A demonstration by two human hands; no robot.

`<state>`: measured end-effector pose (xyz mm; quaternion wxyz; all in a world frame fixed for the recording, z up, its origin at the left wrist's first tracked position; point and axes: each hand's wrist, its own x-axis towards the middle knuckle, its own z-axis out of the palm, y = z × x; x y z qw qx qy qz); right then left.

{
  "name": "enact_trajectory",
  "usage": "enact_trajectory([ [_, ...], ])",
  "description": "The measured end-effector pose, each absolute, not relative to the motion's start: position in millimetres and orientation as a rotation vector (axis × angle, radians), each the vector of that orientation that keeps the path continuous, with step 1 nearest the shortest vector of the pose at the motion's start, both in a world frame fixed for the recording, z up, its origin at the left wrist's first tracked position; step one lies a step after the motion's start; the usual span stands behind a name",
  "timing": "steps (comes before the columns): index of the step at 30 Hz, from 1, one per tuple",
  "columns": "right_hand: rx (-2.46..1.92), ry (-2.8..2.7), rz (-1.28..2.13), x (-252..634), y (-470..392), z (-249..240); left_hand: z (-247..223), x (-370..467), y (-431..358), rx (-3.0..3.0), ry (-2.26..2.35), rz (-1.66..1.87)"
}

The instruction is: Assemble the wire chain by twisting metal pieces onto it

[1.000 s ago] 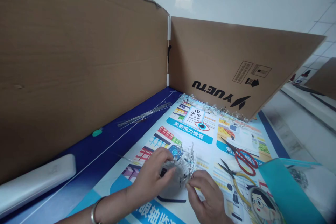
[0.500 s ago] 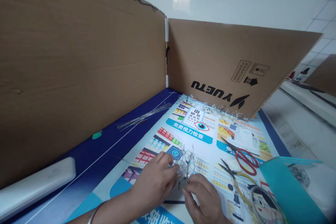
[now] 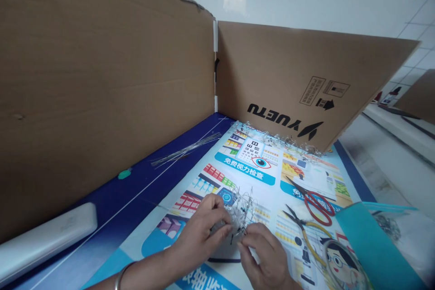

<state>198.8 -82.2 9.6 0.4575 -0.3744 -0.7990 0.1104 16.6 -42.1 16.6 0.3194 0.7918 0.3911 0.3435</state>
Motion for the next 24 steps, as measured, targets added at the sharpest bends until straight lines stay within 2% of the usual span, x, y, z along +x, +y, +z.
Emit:
enact_trajectory([
  [13, -0.922, -1.945, 0.236, 197.1, -81.1, 12.2, 16.3, 18.1, -44.5, 1.808, 0.96, 1.05],
  [24, -0.9, -1.976, 0.186, 196.7, -82.4, 19.7, 13.3, 17.6, -43.8, 1.688, 0.871, 1.018],
])
